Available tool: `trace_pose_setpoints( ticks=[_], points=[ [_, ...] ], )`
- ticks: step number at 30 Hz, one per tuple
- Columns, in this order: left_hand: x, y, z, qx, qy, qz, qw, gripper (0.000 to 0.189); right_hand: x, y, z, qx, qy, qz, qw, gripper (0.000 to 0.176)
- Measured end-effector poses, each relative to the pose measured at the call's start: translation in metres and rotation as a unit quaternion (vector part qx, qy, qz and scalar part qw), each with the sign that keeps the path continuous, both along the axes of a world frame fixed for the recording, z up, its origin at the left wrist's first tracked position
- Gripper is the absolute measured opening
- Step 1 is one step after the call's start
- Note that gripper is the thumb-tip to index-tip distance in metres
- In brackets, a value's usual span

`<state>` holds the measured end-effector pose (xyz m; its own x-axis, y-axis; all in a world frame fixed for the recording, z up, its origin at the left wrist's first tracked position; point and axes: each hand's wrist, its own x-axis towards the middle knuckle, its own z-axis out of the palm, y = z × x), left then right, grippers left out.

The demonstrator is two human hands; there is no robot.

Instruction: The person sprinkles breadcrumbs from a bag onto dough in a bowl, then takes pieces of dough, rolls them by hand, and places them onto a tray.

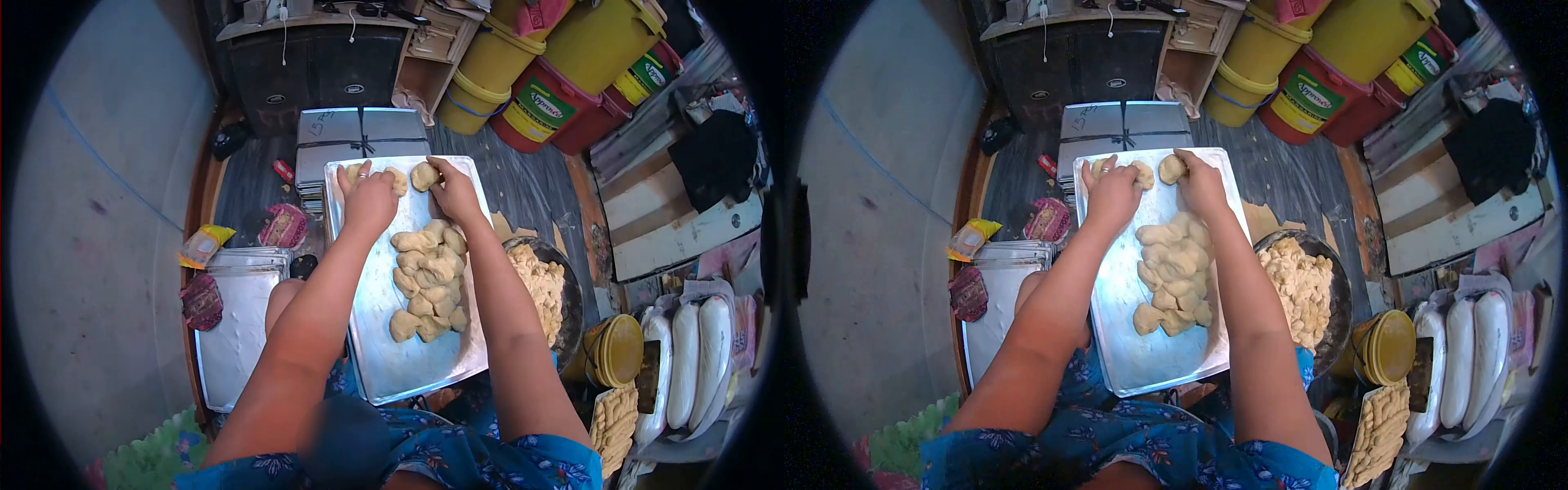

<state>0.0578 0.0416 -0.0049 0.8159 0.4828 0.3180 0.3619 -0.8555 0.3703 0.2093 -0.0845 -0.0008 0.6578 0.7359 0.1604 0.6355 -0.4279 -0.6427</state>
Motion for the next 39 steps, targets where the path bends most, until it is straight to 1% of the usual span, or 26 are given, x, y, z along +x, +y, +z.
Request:
trace_pose_setpoints(
  ticks=[1, 3, 4, 6, 7, 9, 10, 12, 13, 14, 15, 17, 18, 21, 22, 25, 28, 31, 32, 33, 35, 36, 39],
  points=[
    [0.0, -0.001, 0.0, 0.001, -0.007, 0.004, 1.0, 0.024, 0.002, 0.001, -0.003, 0.004, 0.001, -0.002, 1.0, 0.059],
    [-0.001, -0.001, 0.002, 0.004, -0.021, 0.01, 1.0, 0.029, 0.005, -0.01, -0.005, 0.02, -0.091, -0.029, 0.995, 0.06],
    [-0.001, -0.001, -0.001, 0.019, -0.055, 0.008, 0.998, 0.031, 0.006, -0.017, -0.005, 0.029, -0.138, -0.041, 0.989, 0.06],
    [0.002, 0.001, -0.01, 0.048, -0.125, 0.006, 0.991, 0.035, 0.004, -0.041, -0.003, -0.088, -0.148, -0.073, 0.982, 0.062],
    [0.002, 0.002, -0.011, 0.042, -0.093, 0.004, 0.995, 0.038, 0.004, -0.05, -0.001, -0.147, -0.152, -0.088, 0.973, 0.064],
    [0.003, 0.005, -0.014, 0.029, -0.027, -0.004, 0.999, 0.045, 0.01, -0.061, -0.005, -0.091, -0.043, -0.064, 0.993, 0.061],
    [0.003, 0.005, -0.017, 0.034, -0.025, -0.002, 0.999, 0.044, 0.012, -0.065, -0.009, -0.062, 0.013, -0.054, 0.997, 0.061],
    [0.006, 0.006, -0.02, 0.045, -0.025, 0.005, 0.999, 0.041, 0.018, -0.059, -0.012, 0.081, -0.005, -0.135, 0.988, 0.053],
    [0.007, 0.004, -0.021, 0.052, -0.052, 0.016, 0.997, 0.042, 0.022, -0.054, -0.012, 0.152, -0.014, -0.174, 0.973, 0.049],
    [0.008, 0.003, -0.022, 0.06, -0.08, 0.028, 0.995, 0.042, 0.027, -0.048, -0.01, 0.17, 0.011, -0.186, 0.968, 0.043],
    [0.009, 0.002, -0.022, 0.068, -0.107, 0.039, 0.991, 0.042, 0.028, -0.041, -0.011, 0.182, 0.0, -0.175, 0.968, 0.042],
    [0.007, 0.002, -0.016, 0.063, -0.12, 0.054, 0.989, 0.041, 0.028, -0.028, -0.02, 0.207, -0.021, -0.152, 0.966, 0.04],
    [0.006, 0.003, -0.012, 0.062, -0.127, 0.061, 0.988, 0.041, 0.029, -0.026, -0.029, 0.091, -0.083, -0.137, 0.983, 0.039],
    [0.002, 0.017, -0.004, -0.03, -0.093, 0.049, 0.994, 0.04, 0.024, -0.016, -0.043, 0.011, -0.203, -0.127, 0.971, 0.038],
    [-0.001, 0.017, 0.001, 0.005, -0.093, 0.069, 0.993, 0.037, 0.021, -0.016, -0.04, -0.034, -0.192, -0.138, 0.971, 0.04],
    [-0.005, 0.03, 0.0, -0.054, -0.077, 0.05, 0.994, 0.033, 0.019, -0.019, -0.034, -0.051, -0.189, -0.131, 0.972, 0.044],
    [-0.006, 0.039, -0.01, -0.04, -0.076, 0.027, 0.996, 0.031, 0.018, -0.025, -0.03, 0.045, -0.123, -0.12, 0.984, 0.049],
    [-0.006, 0.041, -0.013, -0.079, -0.076, 0.01, 0.994, 0.029, 0.003, -0.034, -0.009, 0.056, -0.048, -0.116, 0.99, 0.048],
    [-0.007, 0.04, -0.012, -0.072, -0.084, 0.014, 0.994, 0.03, -0.014, -0.039, 0.008, 0.041, 0.049, -0.086, 0.994, 0.038],
    [-0.009, 0.038, -0.011, -0.064, -0.091, 0.017, 0.994, 0.03, -0.022, -0.045, 0.005, -0.001, 0.05, -0.024, 0.998, 0.035],
    [-0.01, 0.036, -0.012, -0.053, -0.106, 0.017, 0.993, 0.031, -0.035, -0.058, 0.0, -0.082, 0.051, 0.097, 0.991, 0.03],
    [-0.01, 0.035, -0.015, -0.049, -0.114, 0.015, 0.992, 0.031, -0.042, -0.062, -0.003, -0.048, 0.053, 0.069, 0.995, 0.025],
    [-0.009, 0.036, -0.014, -0.062, -0.11, 0.013, 0.992, 0.034, -0.036, -0.082, -0.018, 0.018, 0.178, 0.014, 0.984, 0.022]
  ],
)
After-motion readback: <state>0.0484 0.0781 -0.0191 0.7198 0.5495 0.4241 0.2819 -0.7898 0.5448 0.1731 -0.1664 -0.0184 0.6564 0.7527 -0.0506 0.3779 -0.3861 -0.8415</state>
